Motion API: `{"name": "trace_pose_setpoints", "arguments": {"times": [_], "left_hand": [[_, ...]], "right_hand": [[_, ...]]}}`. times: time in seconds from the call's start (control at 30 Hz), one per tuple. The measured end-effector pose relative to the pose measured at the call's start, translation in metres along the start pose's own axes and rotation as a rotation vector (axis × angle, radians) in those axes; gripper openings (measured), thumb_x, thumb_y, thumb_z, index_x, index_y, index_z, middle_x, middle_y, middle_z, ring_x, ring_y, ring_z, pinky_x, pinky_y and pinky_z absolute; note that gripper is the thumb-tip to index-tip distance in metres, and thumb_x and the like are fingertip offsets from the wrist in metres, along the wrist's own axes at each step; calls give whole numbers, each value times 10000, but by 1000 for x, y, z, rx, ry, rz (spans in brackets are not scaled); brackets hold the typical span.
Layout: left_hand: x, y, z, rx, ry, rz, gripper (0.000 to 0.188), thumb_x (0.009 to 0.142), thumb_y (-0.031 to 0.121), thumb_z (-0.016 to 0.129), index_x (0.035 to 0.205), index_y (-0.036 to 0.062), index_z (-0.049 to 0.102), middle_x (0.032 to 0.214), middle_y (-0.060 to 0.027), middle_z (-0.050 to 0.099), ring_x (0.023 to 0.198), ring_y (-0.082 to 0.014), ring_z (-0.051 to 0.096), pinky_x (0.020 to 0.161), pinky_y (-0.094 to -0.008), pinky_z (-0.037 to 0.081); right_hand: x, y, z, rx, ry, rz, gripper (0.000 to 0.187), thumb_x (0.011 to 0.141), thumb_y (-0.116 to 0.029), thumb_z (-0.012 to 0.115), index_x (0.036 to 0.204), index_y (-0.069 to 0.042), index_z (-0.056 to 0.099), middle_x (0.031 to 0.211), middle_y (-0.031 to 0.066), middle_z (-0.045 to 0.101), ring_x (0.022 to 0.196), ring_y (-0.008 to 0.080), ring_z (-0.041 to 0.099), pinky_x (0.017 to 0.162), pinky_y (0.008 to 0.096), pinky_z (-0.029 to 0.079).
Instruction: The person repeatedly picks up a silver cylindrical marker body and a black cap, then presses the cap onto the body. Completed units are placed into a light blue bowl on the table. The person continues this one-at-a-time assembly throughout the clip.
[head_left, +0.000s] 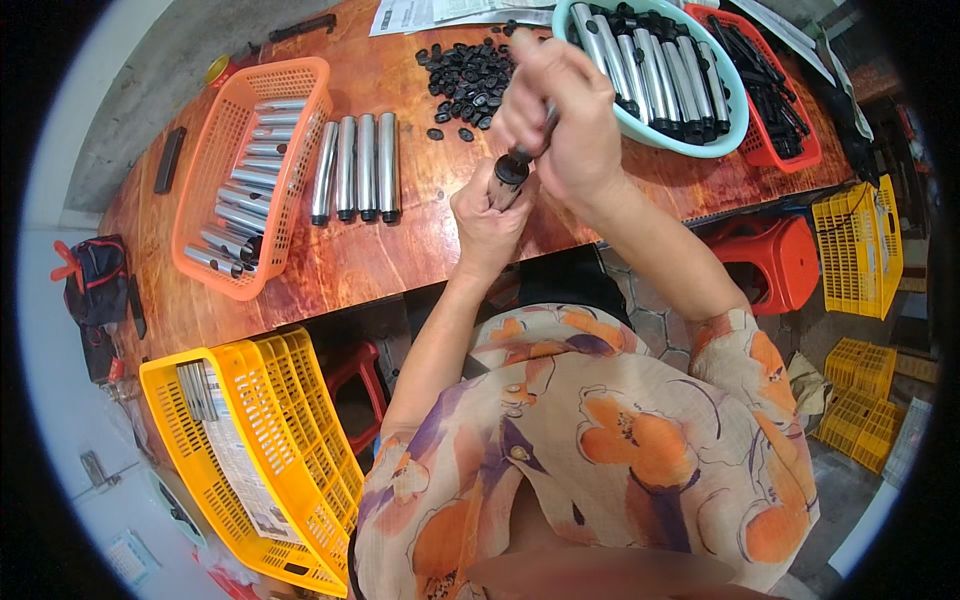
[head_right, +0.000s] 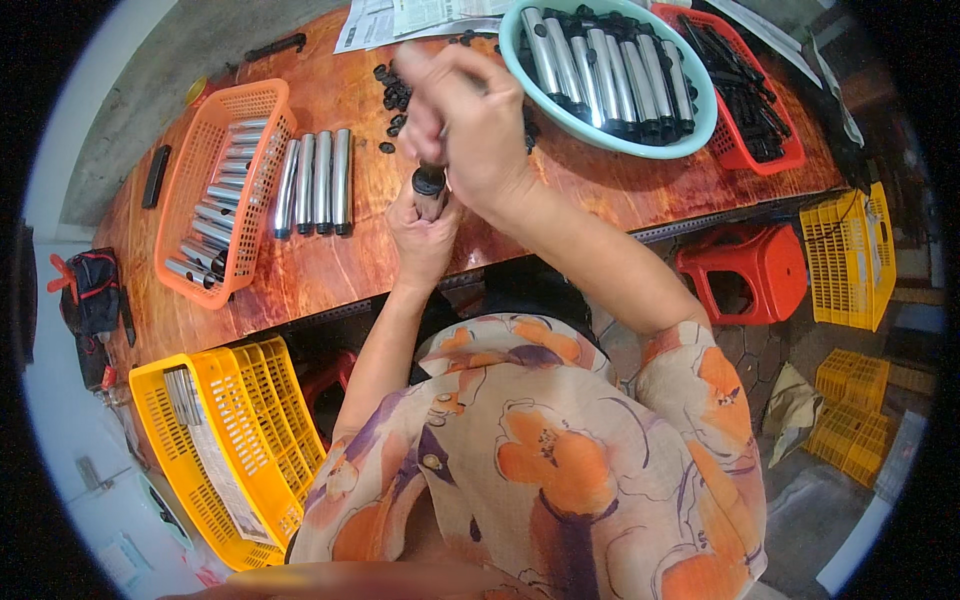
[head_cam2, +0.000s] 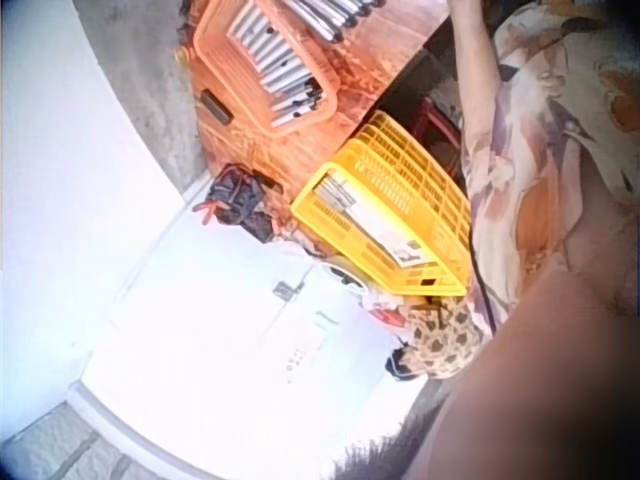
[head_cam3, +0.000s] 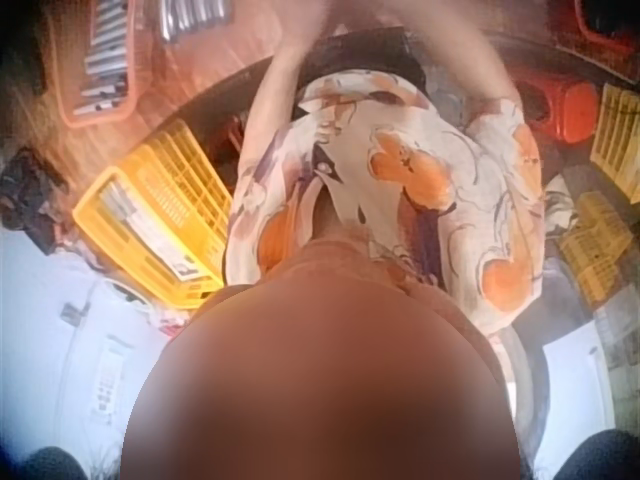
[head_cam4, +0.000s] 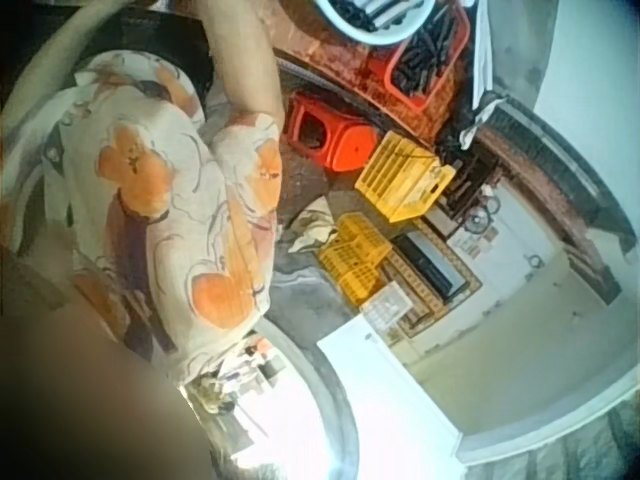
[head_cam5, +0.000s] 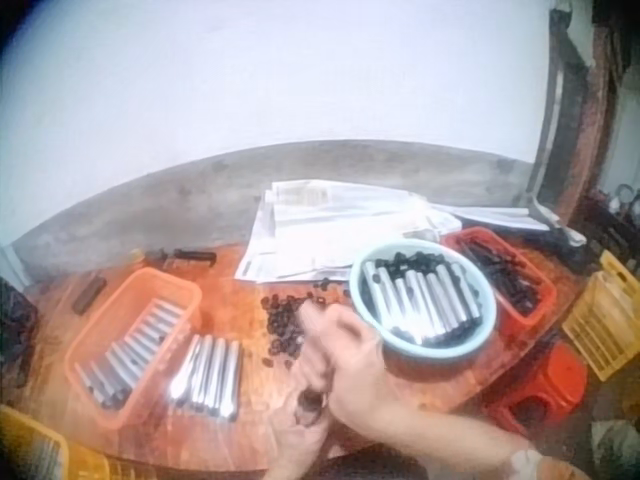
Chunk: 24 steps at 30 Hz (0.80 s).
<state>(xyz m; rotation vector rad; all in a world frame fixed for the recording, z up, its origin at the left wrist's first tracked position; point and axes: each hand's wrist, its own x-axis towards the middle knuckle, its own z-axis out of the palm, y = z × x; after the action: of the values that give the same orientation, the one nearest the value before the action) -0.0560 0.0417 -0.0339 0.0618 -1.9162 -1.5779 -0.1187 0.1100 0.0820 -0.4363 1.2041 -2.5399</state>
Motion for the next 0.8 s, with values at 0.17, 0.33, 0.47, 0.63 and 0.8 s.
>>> {"name": "trace_pose_setpoints", "arguments": {"times": [0.17, 0.33, 0.47, 0.63, 0.8], "left_hand": [[1, -4, 0, 73, -15, 28, 215, 731, 27, 692, 751, 38, 479, 536, -86, 459, 462, -175, 429, 482, -286, 394], [0, -2, -1, 68, -6, 19, 215, 722, 13, 680, 752, 37, 469, 540, -93, 457, 462, -184, 430, 477, -292, 392], [-3, -6, -1, 72, -28, -13, 172, 734, -12, 661, 838, 26, 529, 634, -25, 478, 569, -107, 432, 539, -251, 396], [-2, -3, -4, 84, -55, -63, 175, 742, -13, 665, 868, 23, 549, 683, 6, 486, 625, -73, 433, 570, -236, 398], [1, -5, -1, 105, 0, 27, 221, 708, 2, 691, 781, 40, 486, 556, -102, 491, 465, -226, 464, 482, -305, 404]], "right_hand": [[26, 5, -23, 432, 161, 326, 319, 891, -181, 591, 655, -140, 380, 565, -37, 341, 474, 96, 339, 529, 283, 356], [25, 18, -34, 554, 217, 469, 333, 885, -171, 594, 639, -130, 373, 561, -31, 338, 466, 101, 339, 519, 290, 356], [26, 18, -36, 596, 212, 496, 340, 872, -157, 608, 629, -126, 373, 558, -24, 342, 455, 111, 339, 518, 294, 358], [21, 11, -24, 504, 265, 463, 383, 887, -142, 602, 601, -145, 347, 521, -66, 310, 430, 65, 324, 487, 234, 349], [20, 10, -24, 477, 223, 431, 369, 882, -144, 609, 607, -151, 362, 525, -63, 329, 433, 61, 331, 491, 232, 343]]}}
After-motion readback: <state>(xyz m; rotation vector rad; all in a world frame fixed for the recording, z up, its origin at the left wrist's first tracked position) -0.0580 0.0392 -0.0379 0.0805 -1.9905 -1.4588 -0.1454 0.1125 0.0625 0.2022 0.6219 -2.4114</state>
